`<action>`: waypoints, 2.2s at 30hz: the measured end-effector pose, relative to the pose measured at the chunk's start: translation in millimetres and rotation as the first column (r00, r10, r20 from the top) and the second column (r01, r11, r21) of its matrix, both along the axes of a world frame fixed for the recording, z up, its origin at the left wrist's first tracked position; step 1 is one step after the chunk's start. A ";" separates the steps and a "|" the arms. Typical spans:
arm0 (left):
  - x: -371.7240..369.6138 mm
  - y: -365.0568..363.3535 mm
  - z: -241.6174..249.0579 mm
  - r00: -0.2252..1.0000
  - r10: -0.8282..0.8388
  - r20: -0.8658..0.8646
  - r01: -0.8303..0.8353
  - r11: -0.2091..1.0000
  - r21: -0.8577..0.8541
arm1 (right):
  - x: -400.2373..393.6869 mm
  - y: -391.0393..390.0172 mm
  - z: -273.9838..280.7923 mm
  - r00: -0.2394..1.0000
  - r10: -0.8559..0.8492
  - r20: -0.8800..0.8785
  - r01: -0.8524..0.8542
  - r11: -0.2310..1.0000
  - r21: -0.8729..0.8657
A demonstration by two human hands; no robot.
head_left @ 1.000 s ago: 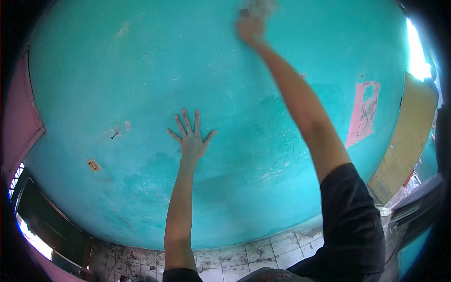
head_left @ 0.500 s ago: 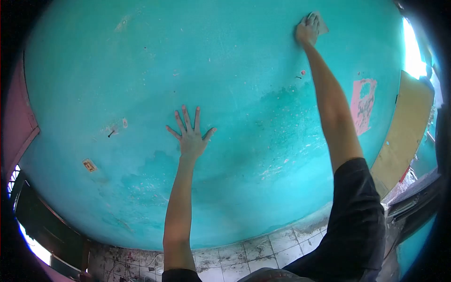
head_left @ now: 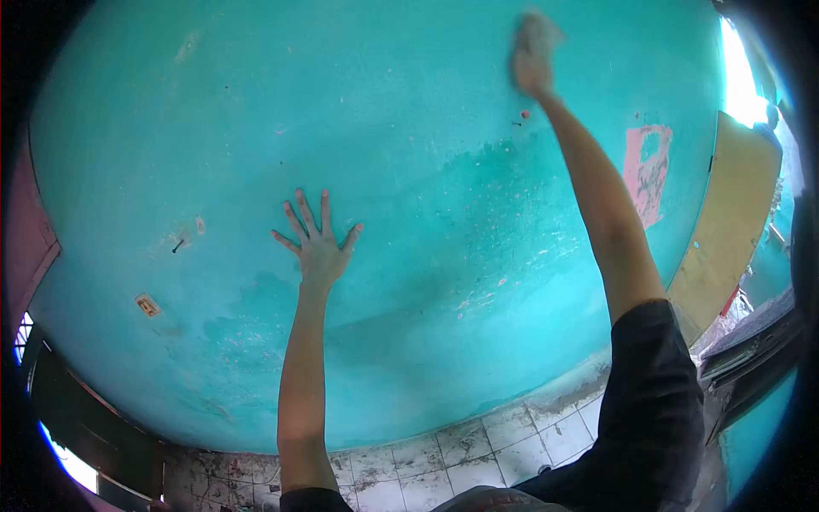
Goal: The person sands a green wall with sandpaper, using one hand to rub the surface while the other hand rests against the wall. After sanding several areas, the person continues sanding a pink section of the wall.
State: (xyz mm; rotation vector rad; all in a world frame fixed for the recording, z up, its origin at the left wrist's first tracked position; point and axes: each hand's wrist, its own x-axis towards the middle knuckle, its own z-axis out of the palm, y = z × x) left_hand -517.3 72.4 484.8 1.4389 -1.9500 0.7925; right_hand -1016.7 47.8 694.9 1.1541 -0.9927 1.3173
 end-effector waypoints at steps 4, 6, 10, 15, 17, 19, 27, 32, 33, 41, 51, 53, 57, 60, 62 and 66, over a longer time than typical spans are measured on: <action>-15.3 0.0 -7.5 0.994 0.037 -0.106 -0.037 0.999 -0.002 | 58.4 -22.0 3.4 0.899 0.090 0.429 -0.073 0.996 -0.056; -25.7 -1.5 -12.2 0.987 0.045 -0.157 -0.046 0.999 -0.005 | 157.4 -26.7 -15.9 0.988 0.083 0.129 -0.069 0.992 -0.108; -62.8 5.3 -27.7 0.932 -0.038 -0.362 0.025 0.999 -0.040 | 200.5 24.0 -62.6 0.819 0.465 -0.338 -0.322 0.858 0.400; -45.2 28.2 -14.4 0.962 0.123 -0.244 -0.084 0.983 0.164 | 51.3 14.6 -29.3 0.975 0.148 -0.167 -0.136 0.987 0.084; -31.7 26.7 -19.1 0.979 -0.065 -0.196 0.071 0.997 0.027 | 40.3 43.2 -18.7 0.896 0.235 0.376 -0.314 0.935 0.164; -37.4 14.5 -29.9 0.970 -0.090 -0.224 0.086 0.996 -0.026 | 68.4 9.0 -13.8 0.864 0.241 0.442 -0.358 0.911 0.204; -38.3 20.4 -25.1 0.976 0.058 -0.212 -0.035 0.993 0.110 | 213.2 17.4 -51.7 0.686 0.584 -0.434 -0.271 0.758 0.593; -19.5 12.3 -30.1 0.976 0.112 -0.186 -0.084 0.984 0.154 | 44.1 15.3 -5.9 0.924 0.314 -0.219 -0.315 0.949 0.031; -18.9 11.7 -30.0 0.976 0.114 -0.184 -0.087 0.985 0.151 | 26.8 24.0 0.8 0.918 0.397 -0.009 -0.396 0.917 0.039; -16.9 13.8 -29.3 0.972 0.079 -0.222 -0.034 0.979 0.200 | 270.9 -1.3 -39.0 0.782 0.503 -0.368 -0.369 0.849 0.378; -20.1 9.1 -28.1 0.979 0.028 -0.201 0.001 0.990 0.142 | -63.3 -1.3 18.3 0.995 -0.024 0.096 0.025 1.000 -0.009; -22.4 17.7 -22.0 0.967 0.166 -0.192 -0.104 0.949 0.297 | -71.2 27.8 -0.9 0.739 -0.097 0.667 -0.058 0.977 0.206; -28.7 22.4 -18.9 0.962 0.200 -0.186 -0.135 0.940 0.313 | 60.3 -20.2 24.1 0.934 0.351 -0.067 -0.357 0.926 -0.121; -54.6 22.1 -28.2 0.949 0.186 -0.256 -0.130 0.967 0.221 | 131.8 11.3 -9.5 0.732 0.328 -0.597 -0.167 0.936 0.310; -76.3 13.8 -37.3 0.890 0.006 -0.455 -0.040 0.997 -0.065 | 113.4 30.0 -9.5 0.640 0.395 -0.659 -0.127 0.900 0.416; -137.2 19.8 -25.5 0.868 -0.159 -0.471 0.100 0.984 -0.147 | -45.7 3.8 50.1 0.867 0.235 -0.439 -0.218 0.972 0.088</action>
